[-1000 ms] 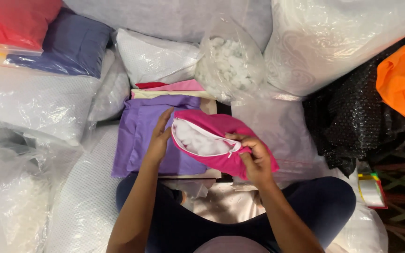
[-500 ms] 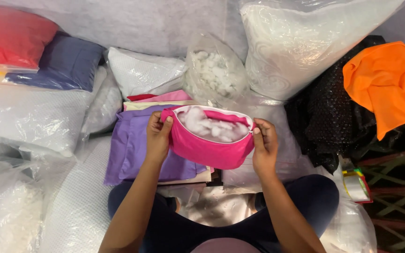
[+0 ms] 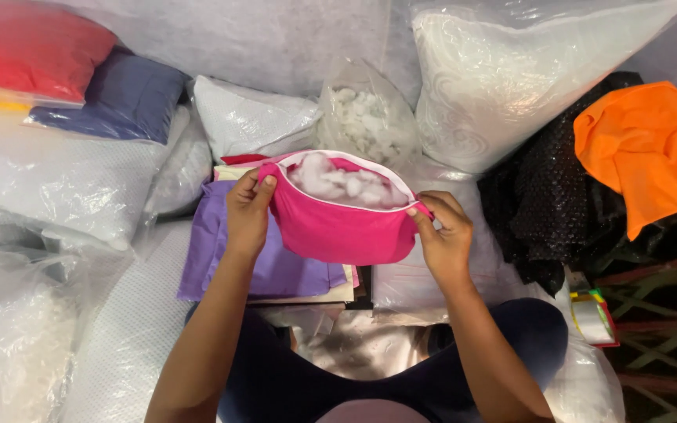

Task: Stuffing a small pink zippered pouch with white fiberfill material until full.

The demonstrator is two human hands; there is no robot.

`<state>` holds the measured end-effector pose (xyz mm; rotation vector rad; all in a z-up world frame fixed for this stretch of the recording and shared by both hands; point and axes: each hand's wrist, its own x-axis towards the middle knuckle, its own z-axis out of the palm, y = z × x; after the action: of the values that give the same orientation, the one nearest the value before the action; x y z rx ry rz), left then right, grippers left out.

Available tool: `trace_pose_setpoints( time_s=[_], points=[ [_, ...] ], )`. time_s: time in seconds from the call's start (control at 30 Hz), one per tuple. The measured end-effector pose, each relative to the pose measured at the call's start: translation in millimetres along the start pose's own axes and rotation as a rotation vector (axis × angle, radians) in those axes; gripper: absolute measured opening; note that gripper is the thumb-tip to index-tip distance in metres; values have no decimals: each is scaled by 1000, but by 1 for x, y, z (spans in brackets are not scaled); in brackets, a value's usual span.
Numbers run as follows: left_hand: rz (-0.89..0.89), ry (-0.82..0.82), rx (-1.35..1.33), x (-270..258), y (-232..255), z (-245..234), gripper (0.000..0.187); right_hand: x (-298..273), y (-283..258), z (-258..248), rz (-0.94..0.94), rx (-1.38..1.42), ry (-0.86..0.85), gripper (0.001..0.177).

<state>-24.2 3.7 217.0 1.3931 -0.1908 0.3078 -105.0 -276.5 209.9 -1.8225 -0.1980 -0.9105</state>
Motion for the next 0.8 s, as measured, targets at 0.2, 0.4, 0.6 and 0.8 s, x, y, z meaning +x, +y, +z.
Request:
trace_pose_setpoints(
  time_s=[0.2,0.4,0.6,0.8],
  points=[
    [-29,47,71,5,9,-2,3,9,-10,-5,-80,-61,-32,25],
    [-28,57,198,14,7,-8,4,10,-12,-8,-63,-120,11,20],
    [-36,20,309,24,9,-12,10,17,-4,-8,-50,-180,27,18],
    [-86,-17,56,38,3,-11,3,28,-2,-3,-56,-112,-2,18]
  ],
)
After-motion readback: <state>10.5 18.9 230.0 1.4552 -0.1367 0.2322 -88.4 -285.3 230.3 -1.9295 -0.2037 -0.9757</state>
